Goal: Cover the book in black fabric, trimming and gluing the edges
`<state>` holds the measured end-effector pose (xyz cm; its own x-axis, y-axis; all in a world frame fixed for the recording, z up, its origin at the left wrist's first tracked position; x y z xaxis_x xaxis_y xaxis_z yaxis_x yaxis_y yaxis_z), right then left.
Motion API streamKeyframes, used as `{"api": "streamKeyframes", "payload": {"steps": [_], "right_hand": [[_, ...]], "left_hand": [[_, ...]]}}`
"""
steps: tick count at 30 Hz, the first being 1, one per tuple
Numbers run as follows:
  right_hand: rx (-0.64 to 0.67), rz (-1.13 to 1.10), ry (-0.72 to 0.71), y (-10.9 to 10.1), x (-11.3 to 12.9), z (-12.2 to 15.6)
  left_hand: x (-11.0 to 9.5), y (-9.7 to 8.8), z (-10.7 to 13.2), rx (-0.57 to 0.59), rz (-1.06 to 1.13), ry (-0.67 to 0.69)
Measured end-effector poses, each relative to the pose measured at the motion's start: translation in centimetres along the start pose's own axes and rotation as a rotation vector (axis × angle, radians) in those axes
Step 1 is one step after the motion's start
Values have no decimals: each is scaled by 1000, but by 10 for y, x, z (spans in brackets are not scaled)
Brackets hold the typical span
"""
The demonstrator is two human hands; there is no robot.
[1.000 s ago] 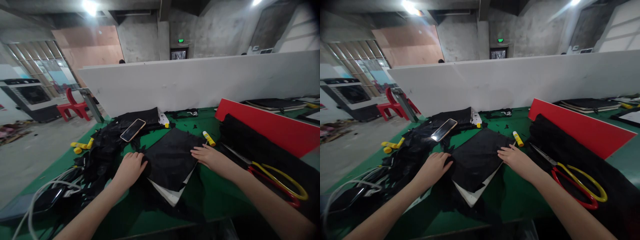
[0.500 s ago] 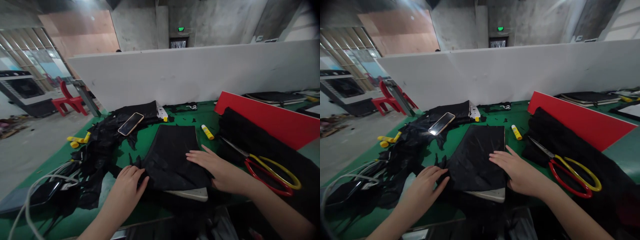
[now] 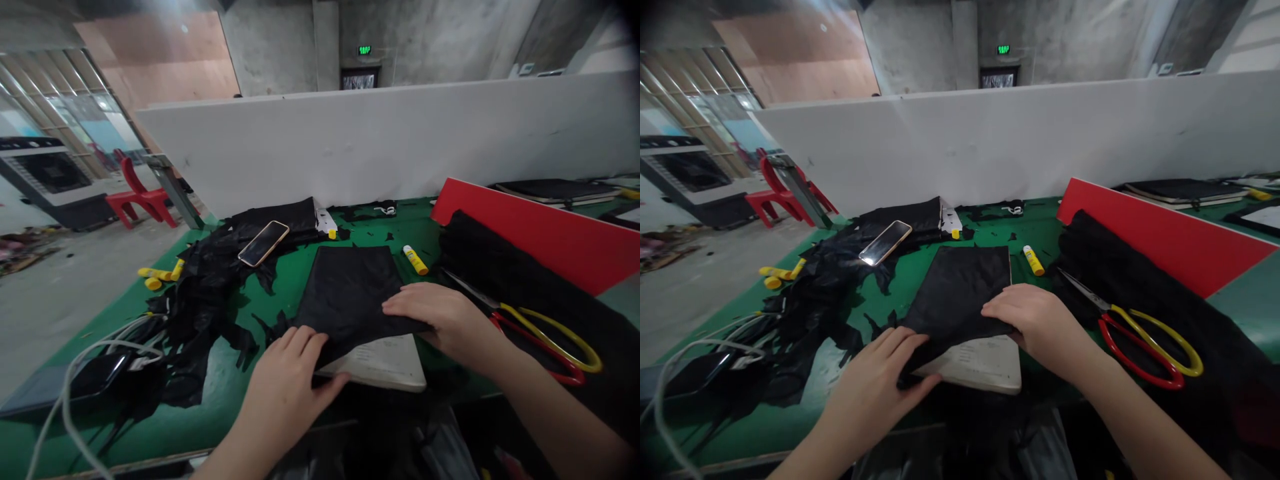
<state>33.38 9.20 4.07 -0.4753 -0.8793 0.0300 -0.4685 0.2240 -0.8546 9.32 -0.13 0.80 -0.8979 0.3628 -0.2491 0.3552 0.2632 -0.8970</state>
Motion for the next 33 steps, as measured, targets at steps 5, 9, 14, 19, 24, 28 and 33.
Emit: {"api": "streamKeyframes", "payload": {"steps": [5,9,14,19,24,28,33], "right_hand": [[-154,84,-61,-12,18,-18],[-373,175,171,-14,40,-15],[-84,101,38,20,60,9],[80,105,-38,57,56,30],[39,136,-127,58,48,30],[133,102,-180,53,31,33],[281,58,-147,49,-9,48]], "left_hand": [[-2,10,-6,-46,2,-21],[17,-1,-3,-235,180,-232],[43,-5,14,-503,563,-588],[58,7,28,-770,984,-870],[58,4,27,-855,1381,-1016],[48,1,30,-716,1504,-1107],[23,9,45,-554,1646,-1240]]}}
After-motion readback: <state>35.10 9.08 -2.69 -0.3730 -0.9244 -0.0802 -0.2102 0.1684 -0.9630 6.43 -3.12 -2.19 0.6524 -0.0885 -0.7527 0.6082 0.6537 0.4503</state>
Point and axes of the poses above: each hand's wrist, its own z-axis away from the middle knuckle, its own y-axis out of the palm, x = y × z, the point moved 2 cm from there along -z, towards the middle knuckle, and after that the axes turned 7 degrees about z, right-handed, at the moved point
